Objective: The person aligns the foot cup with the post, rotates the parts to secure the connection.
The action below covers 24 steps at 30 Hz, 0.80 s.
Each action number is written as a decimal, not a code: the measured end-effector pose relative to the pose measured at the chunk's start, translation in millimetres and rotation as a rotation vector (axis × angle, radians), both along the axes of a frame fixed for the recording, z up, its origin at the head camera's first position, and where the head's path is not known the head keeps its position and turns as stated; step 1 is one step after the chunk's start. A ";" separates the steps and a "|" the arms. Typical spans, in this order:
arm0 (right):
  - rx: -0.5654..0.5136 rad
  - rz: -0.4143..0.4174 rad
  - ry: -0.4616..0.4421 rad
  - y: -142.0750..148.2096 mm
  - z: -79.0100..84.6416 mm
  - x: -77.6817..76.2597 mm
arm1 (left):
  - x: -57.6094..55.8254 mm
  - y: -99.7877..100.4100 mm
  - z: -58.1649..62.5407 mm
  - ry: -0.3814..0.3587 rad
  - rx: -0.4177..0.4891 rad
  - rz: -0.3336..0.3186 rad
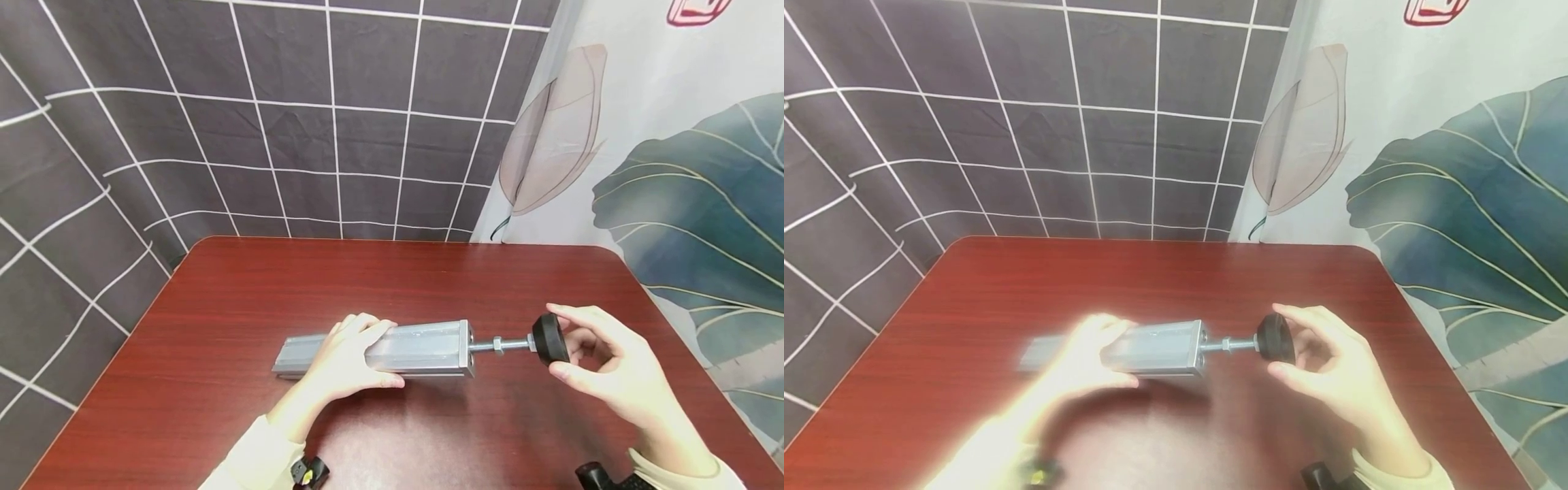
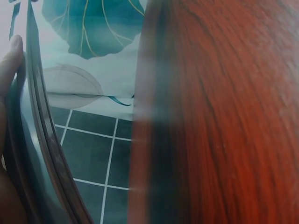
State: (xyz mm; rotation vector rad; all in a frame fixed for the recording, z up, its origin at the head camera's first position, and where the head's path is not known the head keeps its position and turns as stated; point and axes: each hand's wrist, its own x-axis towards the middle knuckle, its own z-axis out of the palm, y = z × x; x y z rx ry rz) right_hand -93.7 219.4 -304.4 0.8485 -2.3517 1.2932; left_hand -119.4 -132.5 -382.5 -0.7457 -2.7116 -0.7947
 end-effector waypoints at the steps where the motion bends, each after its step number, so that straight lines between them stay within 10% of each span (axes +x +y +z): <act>1: -0.007 -0.004 0.010 -0.4 -0.7 0.0 | 0.1 0.0 0.2 0.002 -0.005 0.000; 24: 0.028 -0.126 -0.064 -4.7 1.5 7.2 | 0.2 1.7 -11.3 0.192 -0.104 0.048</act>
